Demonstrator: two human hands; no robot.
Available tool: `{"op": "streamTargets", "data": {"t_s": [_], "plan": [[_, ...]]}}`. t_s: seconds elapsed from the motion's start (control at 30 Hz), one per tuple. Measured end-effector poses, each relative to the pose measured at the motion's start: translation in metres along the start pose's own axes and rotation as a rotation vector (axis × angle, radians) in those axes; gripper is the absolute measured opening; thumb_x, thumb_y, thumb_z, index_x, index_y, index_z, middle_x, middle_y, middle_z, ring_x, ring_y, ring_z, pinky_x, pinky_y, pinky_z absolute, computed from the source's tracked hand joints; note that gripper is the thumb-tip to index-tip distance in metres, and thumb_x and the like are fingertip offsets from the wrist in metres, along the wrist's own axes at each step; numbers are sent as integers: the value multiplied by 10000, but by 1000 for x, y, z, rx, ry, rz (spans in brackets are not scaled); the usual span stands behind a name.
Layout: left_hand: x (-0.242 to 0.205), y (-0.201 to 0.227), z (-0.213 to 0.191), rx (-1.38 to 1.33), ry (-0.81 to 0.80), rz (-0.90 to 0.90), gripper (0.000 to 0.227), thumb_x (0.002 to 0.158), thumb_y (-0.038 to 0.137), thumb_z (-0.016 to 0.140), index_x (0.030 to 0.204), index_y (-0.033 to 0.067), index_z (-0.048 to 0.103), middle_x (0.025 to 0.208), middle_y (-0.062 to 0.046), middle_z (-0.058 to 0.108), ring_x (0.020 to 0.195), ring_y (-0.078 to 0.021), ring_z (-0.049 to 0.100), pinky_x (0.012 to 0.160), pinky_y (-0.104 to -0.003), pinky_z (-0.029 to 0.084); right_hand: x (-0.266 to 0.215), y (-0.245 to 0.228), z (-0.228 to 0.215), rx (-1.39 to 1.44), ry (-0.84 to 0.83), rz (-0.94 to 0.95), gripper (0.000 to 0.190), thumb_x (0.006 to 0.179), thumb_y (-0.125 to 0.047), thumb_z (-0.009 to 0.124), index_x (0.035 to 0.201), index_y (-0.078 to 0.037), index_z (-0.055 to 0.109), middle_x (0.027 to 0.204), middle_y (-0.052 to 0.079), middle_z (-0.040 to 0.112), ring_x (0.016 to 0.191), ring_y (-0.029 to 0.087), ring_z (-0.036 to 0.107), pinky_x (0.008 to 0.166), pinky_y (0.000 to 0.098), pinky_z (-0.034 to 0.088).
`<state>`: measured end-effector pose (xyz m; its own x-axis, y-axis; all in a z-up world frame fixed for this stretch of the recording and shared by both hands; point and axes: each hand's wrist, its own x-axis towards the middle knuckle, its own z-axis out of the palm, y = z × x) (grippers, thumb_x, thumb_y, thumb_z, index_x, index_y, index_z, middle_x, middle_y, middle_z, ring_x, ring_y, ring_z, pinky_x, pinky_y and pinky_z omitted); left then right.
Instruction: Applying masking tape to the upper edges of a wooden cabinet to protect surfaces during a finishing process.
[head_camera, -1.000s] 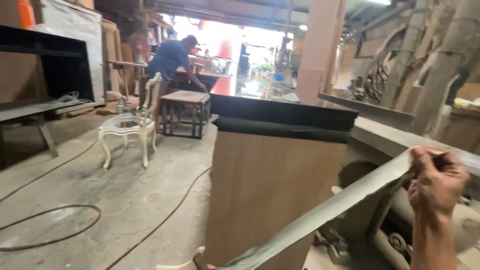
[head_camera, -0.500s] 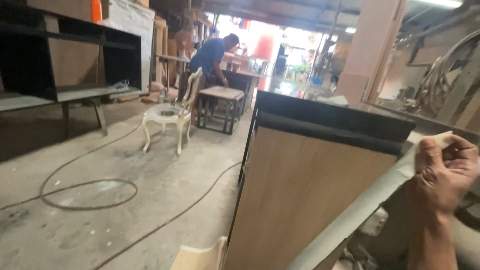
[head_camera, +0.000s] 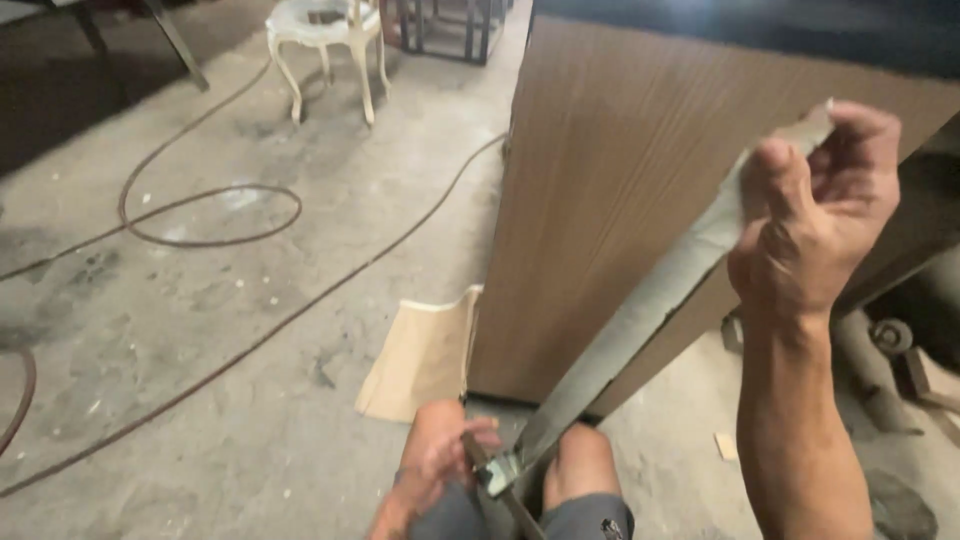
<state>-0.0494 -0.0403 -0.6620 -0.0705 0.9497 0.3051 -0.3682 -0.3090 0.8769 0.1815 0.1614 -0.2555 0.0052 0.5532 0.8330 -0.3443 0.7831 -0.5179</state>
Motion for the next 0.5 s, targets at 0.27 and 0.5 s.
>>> {"op": "streamTargets", "data": {"t_s": [0.27, 0.5], "plan": [[61, 94, 28, 921, -459, -23, 765, 841, 481, 768, 1497, 191, 501, 1618, -63, 435, 1518, -261, 371, 1227, -429, 291, -15, -21, 41, -169, -229, -182, 411, 1118, -302, 730, 1328, -4, 540, 1240, 125, 540, 1177, 267, 533, 1074, 389, 449], [83, 122, 76, 478, -707, -164, 230, 931, 267, 731, 1010, 54, 767, 953, -31, 755, 904, -115, 690, 803, -251, 528, -21, -4, 6, -420, -565, 38, 561, 1131, -234, 226, 1040, 62, 693, 622, 89, 467, 488, 157, 461, 418, 285, 338]]}}
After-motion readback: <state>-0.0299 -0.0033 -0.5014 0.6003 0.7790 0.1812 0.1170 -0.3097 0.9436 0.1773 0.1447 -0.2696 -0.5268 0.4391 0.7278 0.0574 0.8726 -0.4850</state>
